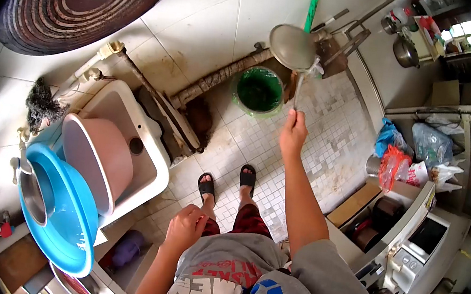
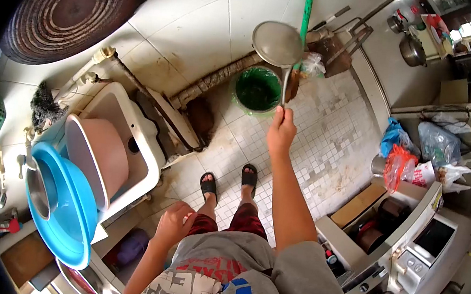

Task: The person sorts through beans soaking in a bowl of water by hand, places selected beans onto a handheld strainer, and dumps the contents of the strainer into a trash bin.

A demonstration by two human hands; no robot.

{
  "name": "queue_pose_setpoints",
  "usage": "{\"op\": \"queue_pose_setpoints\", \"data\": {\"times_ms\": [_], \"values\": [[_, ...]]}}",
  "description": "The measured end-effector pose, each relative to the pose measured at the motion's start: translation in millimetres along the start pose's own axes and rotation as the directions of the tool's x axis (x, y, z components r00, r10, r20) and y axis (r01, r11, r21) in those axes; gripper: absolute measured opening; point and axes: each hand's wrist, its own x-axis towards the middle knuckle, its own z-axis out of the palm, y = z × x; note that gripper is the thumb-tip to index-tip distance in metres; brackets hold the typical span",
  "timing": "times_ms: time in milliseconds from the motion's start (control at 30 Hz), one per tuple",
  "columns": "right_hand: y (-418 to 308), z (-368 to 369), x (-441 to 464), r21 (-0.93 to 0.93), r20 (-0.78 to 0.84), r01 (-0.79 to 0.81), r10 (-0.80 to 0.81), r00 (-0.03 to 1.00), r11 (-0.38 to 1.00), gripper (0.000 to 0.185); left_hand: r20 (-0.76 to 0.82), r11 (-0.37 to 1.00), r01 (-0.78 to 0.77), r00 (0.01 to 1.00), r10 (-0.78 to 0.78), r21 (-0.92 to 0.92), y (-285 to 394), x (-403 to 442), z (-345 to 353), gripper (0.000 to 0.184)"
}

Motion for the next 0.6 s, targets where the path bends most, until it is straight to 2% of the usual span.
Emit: {"op": "queue_pose_setpoints", "data": {"times_ms": [33,133,167,200,267,300,333,367,400,500,600], "values": [[-12.2,-12.6,3.8,0.056,-0.036,0.070,-0.068,0.997,0.996,0.026,-0.017,1.000,0.004,1.000,-0.004,-0.003,11.1,1.6,2.2,0.008],[-16.3,-25.6,12.1,0.084,-0.068,0.077,-0.071,0.995,0.994,0.024,-0.072,1.000,-0.015,0.997,0.013,-0.018,34.6,12.3,9.4,0.007],[6.5,-16.0,21.7,0.029,-0.025,0.097,-0.096,0.995,0.995,0.031,-0.087,1.000,-0.019,0.996,0.017,-0.020,41.2,15.4,12.8,0.006],[20.9,-14.1,29.4,-0.181,0.111,0.036,-0.016,0.994,0.983,0.033,-0.102,0.999,-0.026,0.994,0.024,-0.020,48.3,17.8,15.0,0.005],[50.6,-8.4,44.8,-0.575,0.308,0.007,0.209,0.928,0.818,0.039,-0.103,0.998,-0.053,0.993,0.054,0.019,59.3,23.5,15.6,0.005],[50.3,-9.5,45.8,-0.433,0.314,-0.017,0.169,0.934,0.901,0.047,-0.097,0.997,-0.061,0.993,0.064,0.037,63.6,23.4,14.9,0.004],[51.7,-19.1,46.2,-0.187,0.378,-0.314,0.363,0.852,0.931,0.046,-0.131,0.997,-0.069,0.989,0.070,0.017,68.4,22.1,14.4,0.004],[54.3,-30.2,48.4,0.049,0.493,-0.589,0.493,0.717,0.807,0.045,-0.174,0.997,-0.077,0.982,0.076,0.000,70.7,23.9,14.5,0.004],[32.0,-45.8,47.8,0.226,0.636,-0.806,0.543,0.548,0.548,0.044,-0.217,0.996,-0.085,0.973,0.080,-0.016,72.6,25.0,14.1,0.004],[-9.2,-91.6,39.4,0.359,0.880,-0.919,0.267,0.392,0.166,0.041,-0.248,0.999,-0.051,0.967,0.053,0.012,79.0,20.7,15.0,0.006],[-24.8,-124.1,32.9,0.296,0.953,-0.950,0.043,0.301,0.101,0.041,-0.259,0.998,-0.046,0.964,0.057,0.047,86.8,16.8,15.3,0.009]]}}
